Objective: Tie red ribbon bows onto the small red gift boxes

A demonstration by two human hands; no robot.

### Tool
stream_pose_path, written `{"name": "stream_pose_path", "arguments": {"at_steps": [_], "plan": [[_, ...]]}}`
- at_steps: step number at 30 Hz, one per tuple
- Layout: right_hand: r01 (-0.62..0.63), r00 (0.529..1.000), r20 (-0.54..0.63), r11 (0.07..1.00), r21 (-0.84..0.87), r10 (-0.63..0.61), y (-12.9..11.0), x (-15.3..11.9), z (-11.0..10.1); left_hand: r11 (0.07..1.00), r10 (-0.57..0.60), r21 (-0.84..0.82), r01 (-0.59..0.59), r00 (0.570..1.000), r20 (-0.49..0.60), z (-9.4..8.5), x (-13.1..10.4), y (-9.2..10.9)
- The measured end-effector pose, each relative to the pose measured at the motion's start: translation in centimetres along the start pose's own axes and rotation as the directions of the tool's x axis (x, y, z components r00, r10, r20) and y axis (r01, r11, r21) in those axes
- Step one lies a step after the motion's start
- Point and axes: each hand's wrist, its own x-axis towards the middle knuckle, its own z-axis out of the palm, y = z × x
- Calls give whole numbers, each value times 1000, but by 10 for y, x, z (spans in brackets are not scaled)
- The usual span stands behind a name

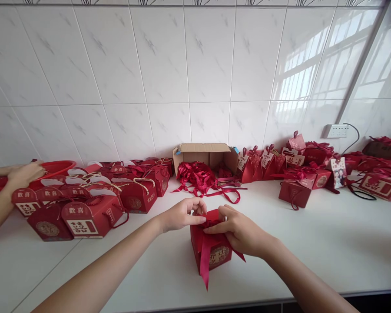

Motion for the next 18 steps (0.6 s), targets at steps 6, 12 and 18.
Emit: {"name": "stream_pose_path", "arguments": {"at_steps": [6, 12, 18], "plan": [[-24, 995, -96, 987, 161, 40, 3, -2, 1, 1000, -2, 10, 3, 999, -46, -3, -2, 0], [-143, 961, -168, 914, 381, 220, 3, 1, 4, 995, 37, 101, -22, 988, -150, 9, -2, 1], [-255, 913, -188, 865, 432, 362, 0, 5, 9, 966, 71, 258, 4, 957, -281, 23, 0, 1]]}}
